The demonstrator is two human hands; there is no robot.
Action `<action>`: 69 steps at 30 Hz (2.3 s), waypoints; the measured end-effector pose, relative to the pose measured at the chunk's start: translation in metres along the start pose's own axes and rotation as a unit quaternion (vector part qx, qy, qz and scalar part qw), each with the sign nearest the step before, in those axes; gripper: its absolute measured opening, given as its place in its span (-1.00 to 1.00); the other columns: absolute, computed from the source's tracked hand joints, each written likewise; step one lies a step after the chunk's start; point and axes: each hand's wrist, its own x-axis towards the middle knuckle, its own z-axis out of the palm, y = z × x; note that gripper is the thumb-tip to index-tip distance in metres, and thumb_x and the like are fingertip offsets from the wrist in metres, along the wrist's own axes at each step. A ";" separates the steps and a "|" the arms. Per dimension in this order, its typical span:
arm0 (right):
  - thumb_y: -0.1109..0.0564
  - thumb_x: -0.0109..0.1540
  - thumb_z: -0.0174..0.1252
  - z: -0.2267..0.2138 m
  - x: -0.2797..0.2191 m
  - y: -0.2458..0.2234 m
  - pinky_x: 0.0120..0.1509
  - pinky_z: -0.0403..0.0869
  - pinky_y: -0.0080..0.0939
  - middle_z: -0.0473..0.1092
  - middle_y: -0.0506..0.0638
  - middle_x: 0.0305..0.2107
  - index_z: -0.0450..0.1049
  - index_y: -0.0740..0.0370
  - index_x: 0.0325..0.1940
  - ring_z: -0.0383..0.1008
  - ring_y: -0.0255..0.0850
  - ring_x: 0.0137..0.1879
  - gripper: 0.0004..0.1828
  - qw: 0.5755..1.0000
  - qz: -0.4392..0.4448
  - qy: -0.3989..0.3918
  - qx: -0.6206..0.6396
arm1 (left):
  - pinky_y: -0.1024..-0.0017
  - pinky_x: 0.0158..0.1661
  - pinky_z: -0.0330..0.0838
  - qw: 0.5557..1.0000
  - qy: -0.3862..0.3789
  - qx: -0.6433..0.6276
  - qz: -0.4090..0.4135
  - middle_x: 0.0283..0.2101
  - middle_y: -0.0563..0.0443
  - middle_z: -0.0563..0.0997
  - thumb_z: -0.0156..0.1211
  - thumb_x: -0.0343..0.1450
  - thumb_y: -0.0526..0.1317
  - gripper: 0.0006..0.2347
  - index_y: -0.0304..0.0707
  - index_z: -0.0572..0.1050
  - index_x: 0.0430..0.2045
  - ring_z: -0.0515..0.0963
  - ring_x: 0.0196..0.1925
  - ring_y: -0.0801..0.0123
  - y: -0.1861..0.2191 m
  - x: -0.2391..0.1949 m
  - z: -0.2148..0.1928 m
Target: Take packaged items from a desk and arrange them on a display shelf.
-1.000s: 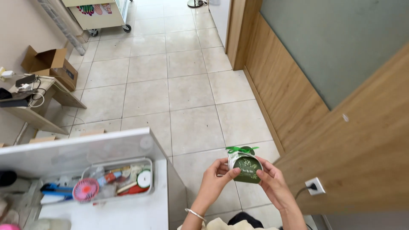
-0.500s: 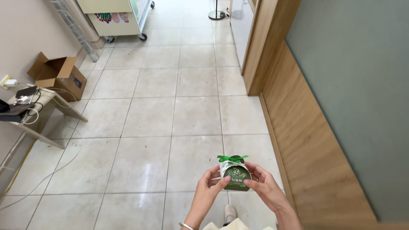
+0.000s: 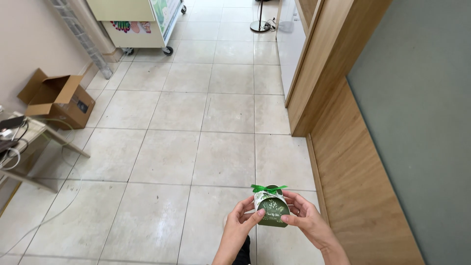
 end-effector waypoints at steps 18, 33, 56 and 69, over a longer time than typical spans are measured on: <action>0.23 0.01 0.42 -0.029 0.390 -0.144 0.22 0.47 -0.13 0.37 0.12 0.11 0.24 0.30 0.41 0.40 -0.16 0.20 -0.10 0.995 -0.063 0.078 0.021 | 0.42 0.03 0.56 0.992 -0.092 0.059 0.054 0.26 -0.12 0.49 0.37 0.34 -0.14 -0.36 -0.39 0.26 0.30 0.61 0.15 0.30 0.183 0.408 -0.066; 0.27 -0.09 0.47 -0.132 0.680 -0.238 0.17 0.53 -0.09 0.36 0.08 0.07 0.31 0.31 0.33 0.41 -0.13 0.17 -0.09 0.997 -0.040 0.072 -0.008 | 0.29 0.04 0.64 0.994 -0.097 0.054 0.022 0.38 -0.07 0.30 0.49 0.22 -0.30 -0.21 -0.23 0.18 0.38 0.49 0.28 0.23 0.268 0.701 -0.057; 0.19 0.06 0.43 -0.290 1.046 -0.391 0.27 0.49 -0.07 0.41 0.17 0.19 0.33 0.41 0.29 0.40 -0.10 0.30 -0.24 0.972 -0.133 0.183 0.058 | 0.30 0.05 0.59 0.972 -0.218 0.091 -0.018 0.20 -0.11 0.52 0.56 0.14 -0.19 -0.21 -0.37 0.27 0.27 0.58 0.17 0.19 0.430 1.163 0.003; 0.32 0.24 0.22 -0.310 1.230 -0.483 0.30 0.44 -0.19 0.44 0.13 0.18 0.42 0.42 0.25 0.39 -0.18 0.31 -0.53 0.860 -0.285 0.418 0.064 | 0.29 0.15 0.56 0.918 -0.381 0.104 0.034 0.30 -0.15 0.40 0.47 0.24 -0.32 -0.27 -0.38 0.19 0.31 0.53 0.27 0.15 0.547 1.407 0.051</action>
